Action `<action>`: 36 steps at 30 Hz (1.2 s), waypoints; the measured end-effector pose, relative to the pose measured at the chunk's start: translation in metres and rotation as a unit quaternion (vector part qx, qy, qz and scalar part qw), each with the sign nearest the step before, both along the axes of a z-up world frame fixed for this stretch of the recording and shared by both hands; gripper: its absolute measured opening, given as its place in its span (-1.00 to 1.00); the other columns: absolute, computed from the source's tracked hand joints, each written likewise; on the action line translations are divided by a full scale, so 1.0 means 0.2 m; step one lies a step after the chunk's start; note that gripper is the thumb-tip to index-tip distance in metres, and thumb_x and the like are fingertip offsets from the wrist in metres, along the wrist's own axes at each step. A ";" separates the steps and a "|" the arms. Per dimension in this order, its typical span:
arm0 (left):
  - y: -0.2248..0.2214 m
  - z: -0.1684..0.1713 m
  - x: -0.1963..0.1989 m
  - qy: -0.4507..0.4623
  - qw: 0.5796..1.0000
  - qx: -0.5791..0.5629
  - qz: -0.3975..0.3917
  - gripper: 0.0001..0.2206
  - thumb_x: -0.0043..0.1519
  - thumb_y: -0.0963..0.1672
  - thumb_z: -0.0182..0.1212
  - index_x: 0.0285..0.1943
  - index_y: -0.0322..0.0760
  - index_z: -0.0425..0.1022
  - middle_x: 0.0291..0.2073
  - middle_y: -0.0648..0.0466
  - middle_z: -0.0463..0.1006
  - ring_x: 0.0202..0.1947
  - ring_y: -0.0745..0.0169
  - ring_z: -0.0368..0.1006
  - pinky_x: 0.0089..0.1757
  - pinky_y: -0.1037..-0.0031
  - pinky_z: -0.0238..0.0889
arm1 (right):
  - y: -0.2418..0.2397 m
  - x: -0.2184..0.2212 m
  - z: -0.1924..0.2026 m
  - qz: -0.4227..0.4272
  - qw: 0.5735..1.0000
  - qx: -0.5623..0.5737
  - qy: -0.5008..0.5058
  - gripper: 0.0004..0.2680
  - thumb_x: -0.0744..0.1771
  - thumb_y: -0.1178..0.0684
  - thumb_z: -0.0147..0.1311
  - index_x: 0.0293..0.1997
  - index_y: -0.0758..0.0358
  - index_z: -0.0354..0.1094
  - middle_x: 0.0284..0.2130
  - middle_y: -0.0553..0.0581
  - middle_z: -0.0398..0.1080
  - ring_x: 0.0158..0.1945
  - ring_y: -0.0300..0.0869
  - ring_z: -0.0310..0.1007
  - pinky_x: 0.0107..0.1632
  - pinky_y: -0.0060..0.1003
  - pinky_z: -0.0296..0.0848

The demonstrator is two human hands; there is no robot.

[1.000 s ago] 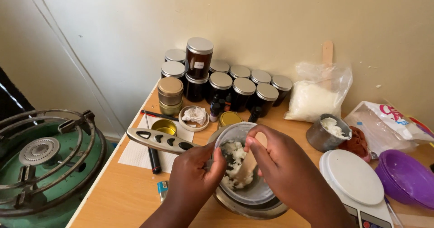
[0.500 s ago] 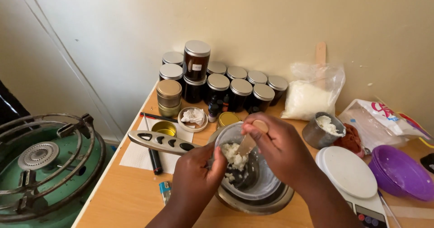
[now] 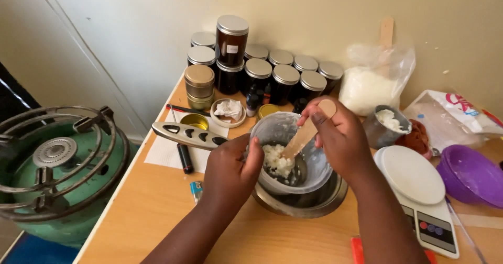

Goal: Stirring and mixing a thick wax mixture in a metal bowl using a wooden spatula to incorporate fragrance or additives.

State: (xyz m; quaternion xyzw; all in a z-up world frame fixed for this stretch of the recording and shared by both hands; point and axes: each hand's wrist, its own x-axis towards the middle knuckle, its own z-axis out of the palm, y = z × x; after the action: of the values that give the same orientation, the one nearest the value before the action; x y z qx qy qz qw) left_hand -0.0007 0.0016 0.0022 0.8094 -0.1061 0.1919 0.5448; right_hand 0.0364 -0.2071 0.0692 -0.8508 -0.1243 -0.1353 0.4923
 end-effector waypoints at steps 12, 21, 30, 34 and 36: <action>-0.03 0.01 -0.02 0.008 1.000 -0.005 0.012 -0.64 0.43 -0.04 -0.01 -0.48 -0.18 0.31 -0.68 0.13 0.26 -0.58 0.29 0.12 -0.44 0.30 -0.06 | -0.03 0.03 -0.07 0.005 0.998 0.033 -0.047 -0.80 0.48 -0.03 -0.09 -0.16 0.19 0.43 -0.28 0.03 0.60 -0.50 -0.31 0.28 -0.38 -0.43 0.36; -0.04 0.02 -0.03 -0.021 0.999 0.033 0.015 -0.67 0.43 -0.04 -0.09 -0.32 -0.19 0.50 -0.64 0.07 0.42 -0.57 0.16 0.31 -0.46 0.27 0.10 | -0.09 -0.07 0.08 -0.027 0.999 -0.029 0.032 -0.81 0.44 -0.03 0.03 -0.14 0.20 0.56 -0.20 0.01 0.68 -0.37 -0.27 0.51 -0.27 -0.35 0.55; -0.02 0.02 -0.02 -0.045 0.998 0.035 0.014 -0.64 0.45 -0.05 -0.12 -0.41 -0.22 0.38 -0.64 0.07 0.35 -0.57 0.18 0.25 -0.45 0.27 0.02 | -0.08 -0.14 0.12 0.004 0.998 -0.065 0.009 -0.79 0.45 -0.04 -0.03 -0.10 0.21 0.55 -0.15 0.01 0.65 -0.19 -0.28 0.57 -0.19 -0.32 0.61; -0.02 0.00 -0.01 -0.026 0.999 0.040 0.022 -0.63 0.46 -0.05 -0.11 -0.46 -0.20 0.25 -0.65 0.09 0.27 -0.57 0.19 0.17 -0.44 0.27 -0.03 | -0.04 -0.13 0.10 0.022 0.996 -0.085 0.007 -0.76 0.44 -0.08 -0.03 -0.14 0.16 0.60 -0.18 0.01 0.65 -0.32 -0.26 0.54 -0.27 -0.36 0.56; -0.02 0.00 -0.01 -0.054 0.997 0.041 0.021 -0.66 0.45 -0.07 -0.08 -0.45 -0.22 0.27 -0.65 0.07 0.28 -0.58 0.17 0.19 -0.44 0.24 -0.02 | -0.01 -0.14 0.10 0.008 0.994 -0.106 0.019 -0.76 0.45 -0.10 -0.02 -0.16 0.11 0.60 -0.23 -0.06 0.59 -0.35 -0.26 0.51 -0.21 -0.35 0.44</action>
State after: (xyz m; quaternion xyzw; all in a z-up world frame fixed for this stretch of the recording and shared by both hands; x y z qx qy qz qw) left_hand -0.0031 -0.0029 0.0029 0.8215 -0.1261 0.2421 0.5006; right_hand 0.0077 -0.2098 0.0894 -0.8996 -0.1351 -0.1009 0.4028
